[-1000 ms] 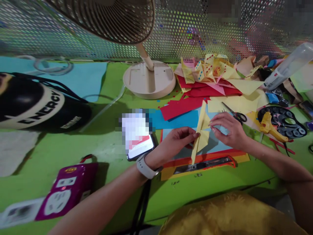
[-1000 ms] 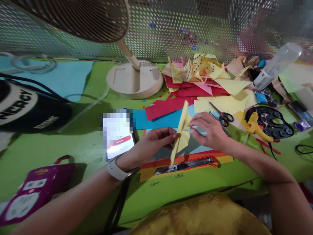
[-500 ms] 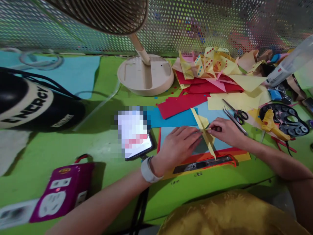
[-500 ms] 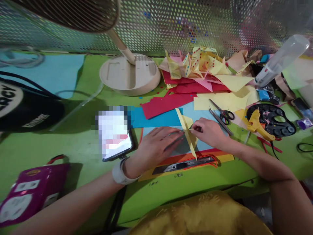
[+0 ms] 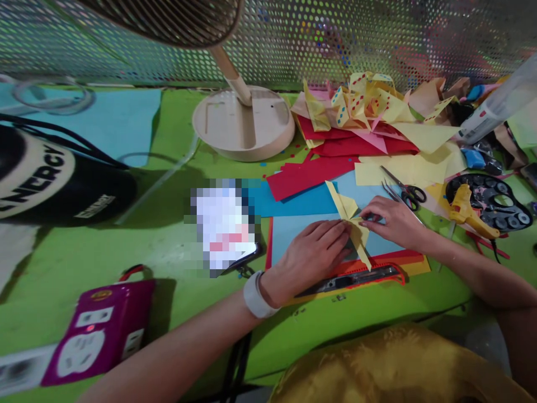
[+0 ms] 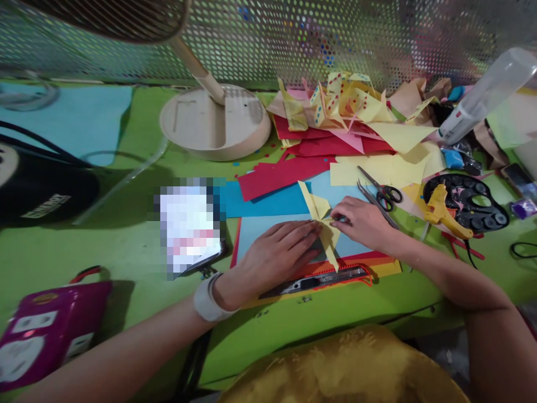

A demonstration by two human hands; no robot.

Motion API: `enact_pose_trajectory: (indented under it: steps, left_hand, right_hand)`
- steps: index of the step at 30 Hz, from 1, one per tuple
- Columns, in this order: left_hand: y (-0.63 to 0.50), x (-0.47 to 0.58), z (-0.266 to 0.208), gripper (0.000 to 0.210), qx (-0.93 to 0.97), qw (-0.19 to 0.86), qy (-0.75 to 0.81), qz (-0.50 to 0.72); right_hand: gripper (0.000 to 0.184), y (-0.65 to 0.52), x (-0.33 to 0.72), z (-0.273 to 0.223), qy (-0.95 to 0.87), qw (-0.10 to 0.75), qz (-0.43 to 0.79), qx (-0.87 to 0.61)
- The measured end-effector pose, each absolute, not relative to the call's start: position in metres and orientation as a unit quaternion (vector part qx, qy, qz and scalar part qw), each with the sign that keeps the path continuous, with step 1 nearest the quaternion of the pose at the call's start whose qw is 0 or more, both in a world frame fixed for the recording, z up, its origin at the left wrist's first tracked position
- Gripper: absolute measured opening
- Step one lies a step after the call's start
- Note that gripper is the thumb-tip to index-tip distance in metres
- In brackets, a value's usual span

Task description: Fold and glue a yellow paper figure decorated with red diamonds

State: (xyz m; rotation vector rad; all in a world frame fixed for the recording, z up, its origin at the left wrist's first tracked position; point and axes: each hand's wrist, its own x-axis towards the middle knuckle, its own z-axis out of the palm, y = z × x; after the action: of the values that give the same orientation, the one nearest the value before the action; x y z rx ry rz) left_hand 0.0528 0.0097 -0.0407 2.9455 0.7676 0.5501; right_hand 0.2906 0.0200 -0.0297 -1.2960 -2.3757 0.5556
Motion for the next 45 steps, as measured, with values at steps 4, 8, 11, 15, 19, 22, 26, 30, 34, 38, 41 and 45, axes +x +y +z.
enact_pose_trajectory:
  steps: [4,8,11,15,19,22,26,30,34,38,41,45]
  left_hand:
    - [0.009,0.052,-0.042,0.029,0.948,0.065,0.256,0.176]
    - [0.008,0.052,-0.042,0.031,0.947,0.063,0.263,0.171]
    - [0.008,0.052,-0.042,0.032,0.948,0.050,0.260,0.175]
    - [0.009,0.051,-0.043,0.033,0.947,0.045,0.257,0.186]
    - [0.010,0.050,-0.046,0.034,0.946,0.049,0.260,0.188]
    - [0.012,0.050,-0.047,0.041,0.939,0.077,0.281,0.181]
    - [0.013,0.052,-0.045,0.041,0.940,0.090,0.292,0.151]
    - [0.012,0.055,-0.043,0.039,0.939,0.101,0.304,0.127]
    - [0.012,0.056,-0.043,0.039,0.939,0.101,0.305,0.124]
    - [0.014,0.057,-0.040,0.042,0.939,0.099,0.310,0.110]
    - [0.017,0.058,-0.038,0.043,0.937,0.119,0.309,0.108]
    - [0.019,0.057,-0.039,0.045,0.936,0.129,0.306,0.116]
  right_hand:
    - [0.017,0.018,0.289,-0.032,-0.873,0.182,0.156,-0.425]
    - [0.024,0.016,0.289,-0.028,-0.928,0.113,0.050,-0.352]
    - [0.023,0.017,0.290,-0.022,-0.952,0.060,-0.003,-0.301]
    - [0.022,0.021,0.292,-0.020,-0.956,0.041,-0.014,-0.290]
    - [0.024,0.025,0.295,-0.021,-0.958,0.043,0.002,-0.284]
    - [0.023,0.026,0.296,-0.021,-0.959,0.062,0.015,-0.277]
    - [0.024,0.027,0.296,-0.023,-0.954,0.054,0.022,-0.294]
    - [0.025,0.028,0.296,-0.028,-0.946,0.062,0.031,-0.317]
    - [0.025,0.028,0.297,-0.032,-0.932,0.087,0.060,-0.347]
    - [0.015,0.028,0.294,-0.034,-0.896,0.138,0.141,-0.398]
    - [0.008,0.026,0.289,-0.035,-0.857,0.160,0.193,-0.450]
    - [0.010,0.026,0.286,-0.035,-0.848,0.164,0.207,-0.460]
